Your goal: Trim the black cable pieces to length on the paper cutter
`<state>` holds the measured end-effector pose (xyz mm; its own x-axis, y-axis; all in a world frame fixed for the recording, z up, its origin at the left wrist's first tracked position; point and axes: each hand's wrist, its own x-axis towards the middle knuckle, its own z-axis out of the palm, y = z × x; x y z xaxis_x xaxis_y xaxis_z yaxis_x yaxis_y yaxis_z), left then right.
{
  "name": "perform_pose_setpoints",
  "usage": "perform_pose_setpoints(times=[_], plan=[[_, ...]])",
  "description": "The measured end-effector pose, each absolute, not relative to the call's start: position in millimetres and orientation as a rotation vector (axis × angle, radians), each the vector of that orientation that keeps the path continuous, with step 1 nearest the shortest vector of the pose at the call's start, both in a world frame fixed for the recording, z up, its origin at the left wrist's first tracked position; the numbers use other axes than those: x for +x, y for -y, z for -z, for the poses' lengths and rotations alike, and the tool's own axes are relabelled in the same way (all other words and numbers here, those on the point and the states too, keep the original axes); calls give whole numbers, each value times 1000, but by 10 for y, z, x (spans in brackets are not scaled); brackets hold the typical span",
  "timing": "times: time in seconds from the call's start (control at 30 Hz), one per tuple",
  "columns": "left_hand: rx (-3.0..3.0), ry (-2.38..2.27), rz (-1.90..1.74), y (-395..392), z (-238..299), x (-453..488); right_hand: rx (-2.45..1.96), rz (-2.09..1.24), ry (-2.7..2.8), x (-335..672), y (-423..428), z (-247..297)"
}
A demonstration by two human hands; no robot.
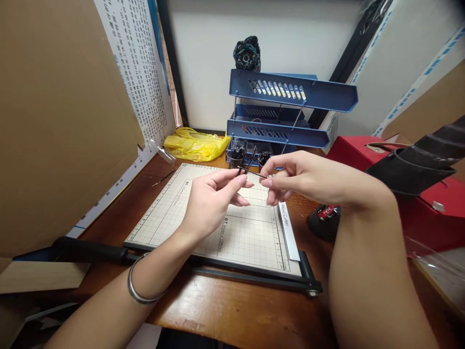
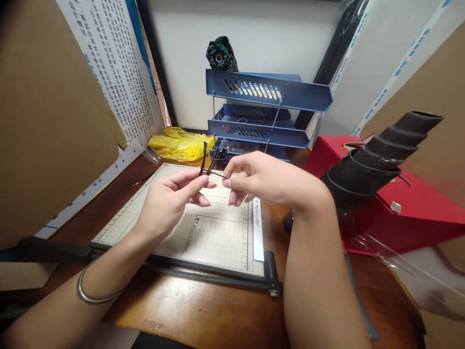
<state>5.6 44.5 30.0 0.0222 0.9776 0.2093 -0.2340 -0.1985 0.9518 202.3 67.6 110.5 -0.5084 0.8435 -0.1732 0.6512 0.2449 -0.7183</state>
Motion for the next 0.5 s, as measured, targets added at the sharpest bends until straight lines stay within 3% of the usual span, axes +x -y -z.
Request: perform_pose_setpoints(times=[0.5], plan=[[1325,-1139,-1551,-613,-270,-48,-1944,-816,2607,1748,-1001,-708]])
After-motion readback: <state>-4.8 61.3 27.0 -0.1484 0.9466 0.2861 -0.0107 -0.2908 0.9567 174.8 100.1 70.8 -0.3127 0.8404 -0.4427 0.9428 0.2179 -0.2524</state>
